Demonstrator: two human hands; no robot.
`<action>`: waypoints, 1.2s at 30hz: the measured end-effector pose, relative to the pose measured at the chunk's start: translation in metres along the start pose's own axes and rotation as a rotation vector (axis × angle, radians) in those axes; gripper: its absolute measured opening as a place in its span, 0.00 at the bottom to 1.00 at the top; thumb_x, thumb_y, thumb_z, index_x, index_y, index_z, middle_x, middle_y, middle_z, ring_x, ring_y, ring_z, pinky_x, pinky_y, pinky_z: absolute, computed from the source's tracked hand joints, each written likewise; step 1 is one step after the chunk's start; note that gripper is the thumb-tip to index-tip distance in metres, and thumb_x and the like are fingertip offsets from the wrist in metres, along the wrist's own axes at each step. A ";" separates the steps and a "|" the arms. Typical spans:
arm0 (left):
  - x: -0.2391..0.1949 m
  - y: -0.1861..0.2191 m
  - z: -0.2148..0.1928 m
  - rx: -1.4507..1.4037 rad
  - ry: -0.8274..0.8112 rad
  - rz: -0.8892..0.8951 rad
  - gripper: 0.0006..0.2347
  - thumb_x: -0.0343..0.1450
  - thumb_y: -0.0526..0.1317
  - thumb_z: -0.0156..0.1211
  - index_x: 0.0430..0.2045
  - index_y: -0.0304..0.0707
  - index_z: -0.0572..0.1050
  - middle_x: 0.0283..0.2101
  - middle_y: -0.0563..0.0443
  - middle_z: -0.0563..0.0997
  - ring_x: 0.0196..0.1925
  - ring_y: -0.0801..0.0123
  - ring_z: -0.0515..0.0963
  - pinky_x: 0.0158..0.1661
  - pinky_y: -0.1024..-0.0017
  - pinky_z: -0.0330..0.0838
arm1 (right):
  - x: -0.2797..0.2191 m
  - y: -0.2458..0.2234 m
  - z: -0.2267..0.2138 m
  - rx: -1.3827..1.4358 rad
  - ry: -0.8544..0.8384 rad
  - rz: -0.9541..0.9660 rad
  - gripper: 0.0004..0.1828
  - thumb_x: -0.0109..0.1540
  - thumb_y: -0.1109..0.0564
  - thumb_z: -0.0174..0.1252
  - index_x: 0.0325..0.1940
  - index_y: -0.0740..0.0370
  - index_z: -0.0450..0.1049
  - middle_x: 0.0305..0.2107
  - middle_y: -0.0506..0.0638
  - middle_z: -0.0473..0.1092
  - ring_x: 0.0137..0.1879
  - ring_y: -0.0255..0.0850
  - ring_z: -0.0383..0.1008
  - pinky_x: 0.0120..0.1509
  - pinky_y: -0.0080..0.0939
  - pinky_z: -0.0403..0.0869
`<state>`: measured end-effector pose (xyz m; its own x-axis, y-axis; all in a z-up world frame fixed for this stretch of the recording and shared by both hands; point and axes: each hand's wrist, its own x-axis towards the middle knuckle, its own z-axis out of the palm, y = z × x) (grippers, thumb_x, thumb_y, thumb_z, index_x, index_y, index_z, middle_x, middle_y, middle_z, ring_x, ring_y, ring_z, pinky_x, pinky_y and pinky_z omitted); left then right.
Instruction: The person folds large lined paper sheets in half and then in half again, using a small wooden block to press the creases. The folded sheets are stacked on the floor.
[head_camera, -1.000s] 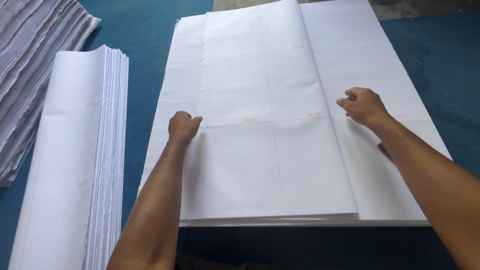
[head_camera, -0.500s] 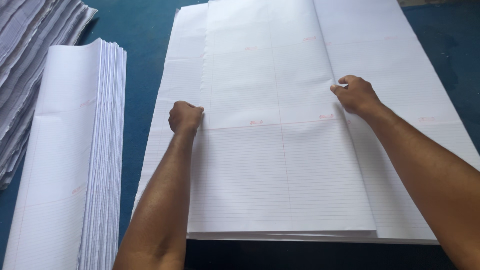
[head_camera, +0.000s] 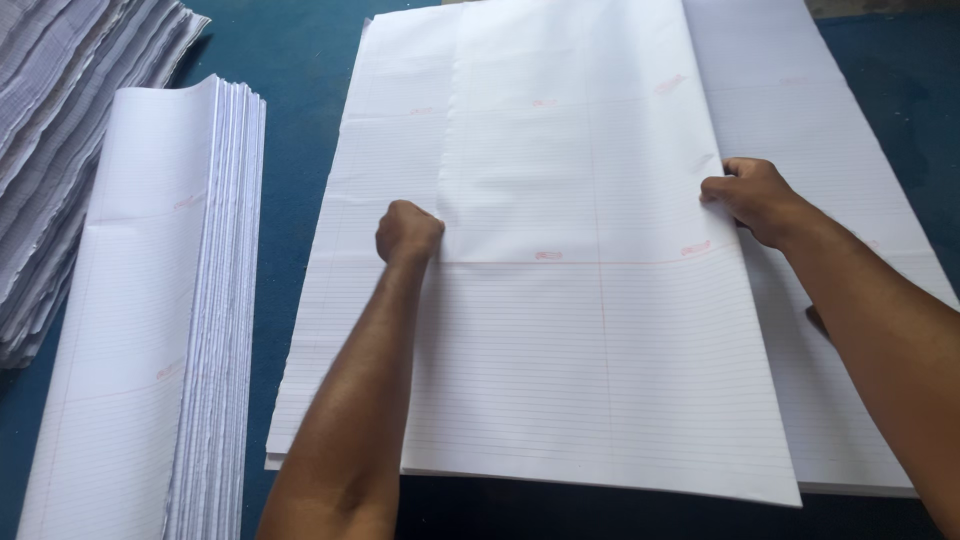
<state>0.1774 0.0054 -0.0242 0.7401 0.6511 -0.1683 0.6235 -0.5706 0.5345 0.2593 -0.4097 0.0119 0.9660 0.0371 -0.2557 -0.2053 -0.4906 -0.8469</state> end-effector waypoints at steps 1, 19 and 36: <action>-0.004 0.004 0.003 -0.006 0.004 0.004 0.05 0.65 0.40 0.68 0.28 0.41 0.84 0.37 0.44 0.86 0.41 0.57 0.85 0.44 0.62 0.80 | -0.001 0.002 -0.005 0.003 0.012 0.003 0.24 0.59 0.61 0.57 0.58 0.75 0.70 0.40 0.66 0.74 0.42 0.48 0.78 0.51 0.44 0.78; -0.045 0.017 0.016 -0.135 -0.057 -0.003 0.03 0.64 0.38 0.67 0.27 0.43 0.83 0.35 0.49 0.86 0.38 0.62 0.85 0.42 0.62 0.79 | -0.031 -0.066 0.019 -0.179 -0.091 -0.241 0.27 0.67 0.46 0.43 0.61 0.67 0.71 0.53 0.69 0.69 0.62 0.56 0.66 0.64 0.58 0.64; -0.034 0.016 0.023 -0.046 -0.064 0.107 0.04 0.66 0.35 0.62 0.25 0.34 0.78 0.32 0.41 0.83 0.34 0.57 0.85 0.35 0.61 0.81 | -0.041 -0.039 0.039 -0.342 -0.068 -0.228 0.46 0.52 0.43 0.58 0.75 0.50 0.59 0.72 0.63 0.54 0.79 0.60 0.46 0.75 0.72 0.52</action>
<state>0.1682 -0.0370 -0.0287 0.8174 0.5535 -0.1595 0.5287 -0.6109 0.5893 0.2218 -0.3578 0.0367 0.9659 0.2299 -0.1194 0.0878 -0.7239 -0.6843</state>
